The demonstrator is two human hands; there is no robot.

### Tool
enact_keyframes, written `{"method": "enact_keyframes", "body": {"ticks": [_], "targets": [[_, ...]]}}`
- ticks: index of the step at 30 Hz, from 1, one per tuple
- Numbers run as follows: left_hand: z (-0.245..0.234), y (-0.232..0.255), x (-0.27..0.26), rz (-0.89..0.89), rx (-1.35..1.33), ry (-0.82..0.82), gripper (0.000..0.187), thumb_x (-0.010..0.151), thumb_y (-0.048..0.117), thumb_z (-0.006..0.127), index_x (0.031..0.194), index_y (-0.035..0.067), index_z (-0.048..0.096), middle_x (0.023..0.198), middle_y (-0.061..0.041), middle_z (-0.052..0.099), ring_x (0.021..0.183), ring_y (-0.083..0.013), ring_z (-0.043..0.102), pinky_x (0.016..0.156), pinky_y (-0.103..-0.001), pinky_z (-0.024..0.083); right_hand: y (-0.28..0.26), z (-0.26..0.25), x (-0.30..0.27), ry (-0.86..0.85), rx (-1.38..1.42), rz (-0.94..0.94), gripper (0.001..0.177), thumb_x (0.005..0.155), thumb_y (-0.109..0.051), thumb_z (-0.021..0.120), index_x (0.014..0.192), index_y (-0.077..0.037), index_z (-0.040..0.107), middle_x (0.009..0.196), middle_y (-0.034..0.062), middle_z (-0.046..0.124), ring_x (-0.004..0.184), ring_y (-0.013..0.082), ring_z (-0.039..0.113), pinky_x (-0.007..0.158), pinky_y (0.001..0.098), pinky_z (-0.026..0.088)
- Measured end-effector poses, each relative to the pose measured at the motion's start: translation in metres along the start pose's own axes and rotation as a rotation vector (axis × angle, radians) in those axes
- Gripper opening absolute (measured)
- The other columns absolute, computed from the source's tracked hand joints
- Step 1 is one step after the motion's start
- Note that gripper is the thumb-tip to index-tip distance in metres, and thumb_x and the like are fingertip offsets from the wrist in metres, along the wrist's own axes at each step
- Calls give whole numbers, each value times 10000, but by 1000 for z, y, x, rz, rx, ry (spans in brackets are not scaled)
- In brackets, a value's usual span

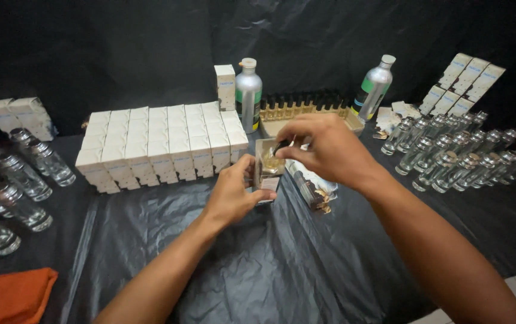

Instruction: Folding cardboard boxes and inserting perfume bottles into them for retail packaging.

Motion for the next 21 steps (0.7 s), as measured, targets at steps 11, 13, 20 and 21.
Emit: {"method": "enact_keyframes", "body": {"ticks": [11, 13, 20, 21], "targets": [[0, -18, -8, -16, -27, 49, 574, 636, 125, 965, 1071, -10, 615, 974, -240, 709, 969, -365, 722, 858, -436, 665, 7, 62, 14, -349, -472, 13, 126, 827, -386, 740, 860, -271, 781, 887, -24, 726, 881, 301, 737, 798, 460, 602], [-1, -22, -9, -16, -10, 52, 564, 636, 135, 967, 1060, 3, 620, 977, -229, 716, 968, -360, 722, 859, -425, 667, 7, 70, 17, -385, -507, 18, 130, 837, -402, 707, 839, -294, 780, 861, -50, 726, 870, 268, 745, 797, 444, 607], [-2, -35, -8, -22, 3, 30, 578, 650, 161, 964, 1092, 31, 615, 998, -229, 723, 1013, -409, 719, 905, -474, 640, 17, 84, 24, -501, -436, 87, 114, 784, -331, 716, 803, -327, 828, 811, 27, 792, 855, 368, 751, 776, 507, 611], [-1, -37, -7, -25, 8, 31, 593, 646, 178, 967, 1102, 48, 613, 1008, -216, 729, 1020, -402, 720, 913, -470, 635, 17, 84, 25, -513, -402, 87, 118, 782, -296, 717, 806, -306, 831, 817, 38, 798, 867, 375, 752, 784, 512, 605]]}}
Point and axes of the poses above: each hand's wrist, its own x-axis towards the middle knuckle, its own z-axis out of the palm, y = z × x, the point moved 3 cm from there along x, towards the middle knuckle
